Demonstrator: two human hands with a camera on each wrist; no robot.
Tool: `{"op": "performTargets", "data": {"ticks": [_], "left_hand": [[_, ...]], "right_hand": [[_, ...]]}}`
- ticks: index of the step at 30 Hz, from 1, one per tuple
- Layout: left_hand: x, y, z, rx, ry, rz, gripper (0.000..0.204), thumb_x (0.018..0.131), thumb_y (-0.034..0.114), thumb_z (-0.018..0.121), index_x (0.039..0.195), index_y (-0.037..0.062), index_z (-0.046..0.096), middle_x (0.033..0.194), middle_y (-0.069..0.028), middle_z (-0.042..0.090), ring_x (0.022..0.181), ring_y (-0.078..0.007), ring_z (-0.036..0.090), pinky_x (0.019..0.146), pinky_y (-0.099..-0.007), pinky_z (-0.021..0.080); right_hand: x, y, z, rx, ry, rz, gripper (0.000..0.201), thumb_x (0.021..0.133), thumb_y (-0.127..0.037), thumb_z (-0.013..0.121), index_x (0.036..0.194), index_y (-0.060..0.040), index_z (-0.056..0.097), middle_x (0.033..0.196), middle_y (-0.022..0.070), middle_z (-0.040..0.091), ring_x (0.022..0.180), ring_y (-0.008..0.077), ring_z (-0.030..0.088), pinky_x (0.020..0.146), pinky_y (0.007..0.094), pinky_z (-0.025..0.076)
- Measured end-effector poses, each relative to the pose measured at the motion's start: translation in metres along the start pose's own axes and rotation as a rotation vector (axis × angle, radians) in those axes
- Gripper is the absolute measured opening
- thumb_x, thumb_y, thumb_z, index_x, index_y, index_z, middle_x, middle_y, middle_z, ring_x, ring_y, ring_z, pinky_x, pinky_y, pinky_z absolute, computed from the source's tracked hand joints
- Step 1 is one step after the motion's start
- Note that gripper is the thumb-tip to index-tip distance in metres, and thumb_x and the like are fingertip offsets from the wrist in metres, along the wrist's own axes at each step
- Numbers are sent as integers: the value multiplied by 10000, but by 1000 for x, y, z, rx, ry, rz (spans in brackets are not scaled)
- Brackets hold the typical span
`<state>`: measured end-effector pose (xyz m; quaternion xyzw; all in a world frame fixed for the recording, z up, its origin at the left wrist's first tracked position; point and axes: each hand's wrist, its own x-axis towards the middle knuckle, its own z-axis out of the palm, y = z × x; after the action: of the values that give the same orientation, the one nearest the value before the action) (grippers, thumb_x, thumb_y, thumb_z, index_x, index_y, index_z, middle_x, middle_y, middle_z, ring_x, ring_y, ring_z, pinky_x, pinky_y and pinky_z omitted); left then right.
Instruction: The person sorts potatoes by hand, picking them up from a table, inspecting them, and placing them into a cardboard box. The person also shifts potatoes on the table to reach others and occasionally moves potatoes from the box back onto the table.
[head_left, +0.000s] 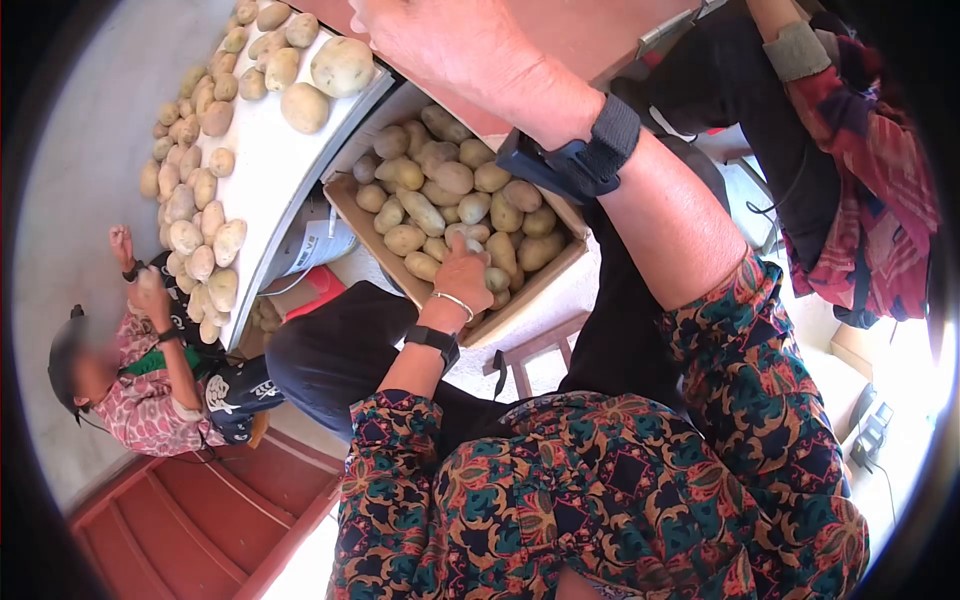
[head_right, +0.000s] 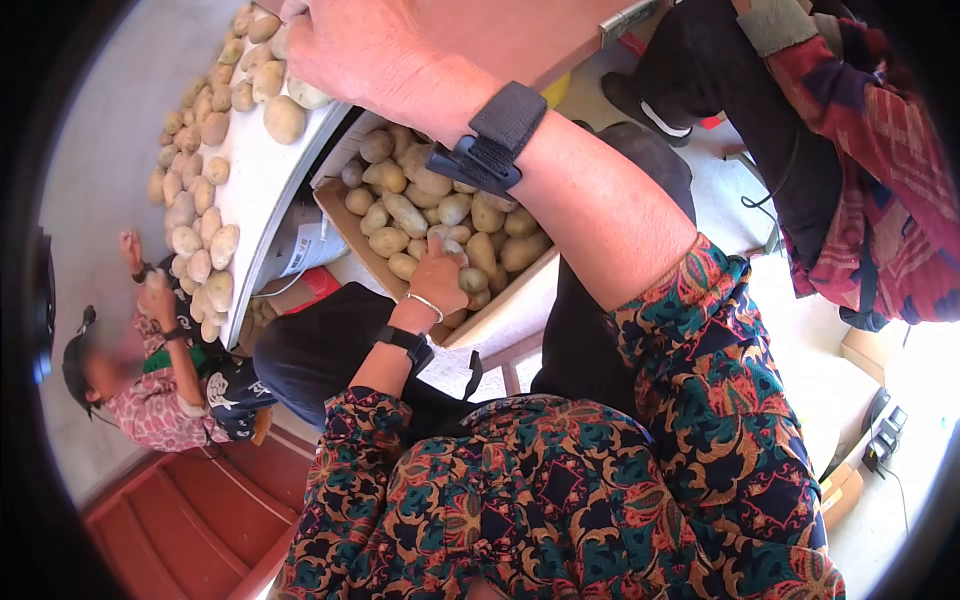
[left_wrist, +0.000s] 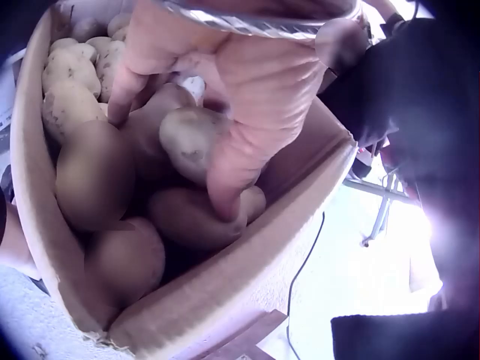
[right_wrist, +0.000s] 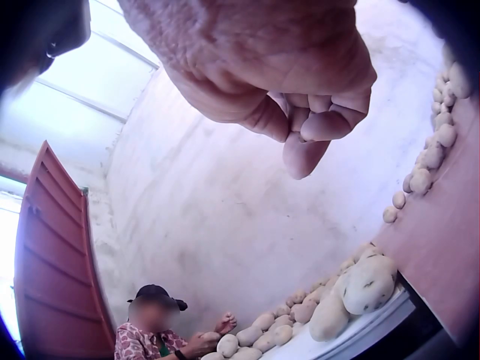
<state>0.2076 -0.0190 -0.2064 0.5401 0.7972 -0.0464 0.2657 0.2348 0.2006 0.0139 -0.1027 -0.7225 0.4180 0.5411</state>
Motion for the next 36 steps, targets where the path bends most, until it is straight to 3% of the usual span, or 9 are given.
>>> {"op": "performTargets", "data": {"ticks": [5,7,9,11,12,18,20,26,36], "left_hand": [[4,-20,-8,-189,115,-36,588,500,312,825,1000,20,722,1050,-291,594,1131,-424,497,992,-409,460],[0,-20,-19,-349,138,-211,661,475,316,858,1036,-5,719,1006,-249,649,1070,-388,570,941,-383,491],[-3,-19,-37,-491,112,-286,679,479,299,872,1053,-27,712,992,-223,673,1011,-346,609,904,-364,505],[-5,-20,-46,-637,81,-358,697,484,282,885,1070,-49,706,978,-197,697,952,-304,649,868,-345,520],[-6,-25,-44,-693,139,-325,640,511,240,880,1060,-45,715,937,-171,710,873,-262,667,818,-321,528],[-24,-31,-97,-950,243,-193,486,586,126,867,1031,-17,732,898,-79,726,799,-147,668,761,-290,538],[-40,-22,-137,-954,276,-144,452,604,94,863,1026,-6,734,907,-56,726,803,-122,662,763,-281,539],[-51,-37,-220,-1379,709,37,491,703,15,814,1150,-66,626,1044,-120,699,953,-187,658,907,-304,515],[48,-94,-313,-1654,782,64,340,798,49,768,1094,18,605,1066,-85,622,1041,-194,579,922,-372,519]], "right_hand": [[2,7,9,18,37,-6,182,840,-101,555,881,-2,701,823,219,685,778,384,671,739,429,538],[3,8,9,34,-64,114,212,876,-68,548,1015,46,660,741,110,682,689,141,675,643,292,531],[3,8,10,40,-52,102,209,875,-63,547,1012,45,663,728,105,679,689,135,673,643,289,532],[3,5,9,51,-4,151,173,850,-96,558,891,-15,706,808,185,692,760,360,676,726,418,535],[3,4,9,54,-2,140,173,850,-96,558,891,-15,706,808,185,692,760,360,676,726,418,535],[2,-2,6,64,-30,204,163,848,-86,564,900,-14,700,787,185,688,738,350,677,707,406,533],[1,2,8,31,-56,166,198,864,-50,558,1003,37,670,706,85,663,640,119,629,604,282,510],[2,3,13,53,-45,182,202,866,-53,562,1012,39,669,716,73,656,641,113,613,601,277,500],[6,6,21,25,-60,186,197,885,-65,567,1025,36,661,752,77,671,654,113,637,632,271,529]]}}
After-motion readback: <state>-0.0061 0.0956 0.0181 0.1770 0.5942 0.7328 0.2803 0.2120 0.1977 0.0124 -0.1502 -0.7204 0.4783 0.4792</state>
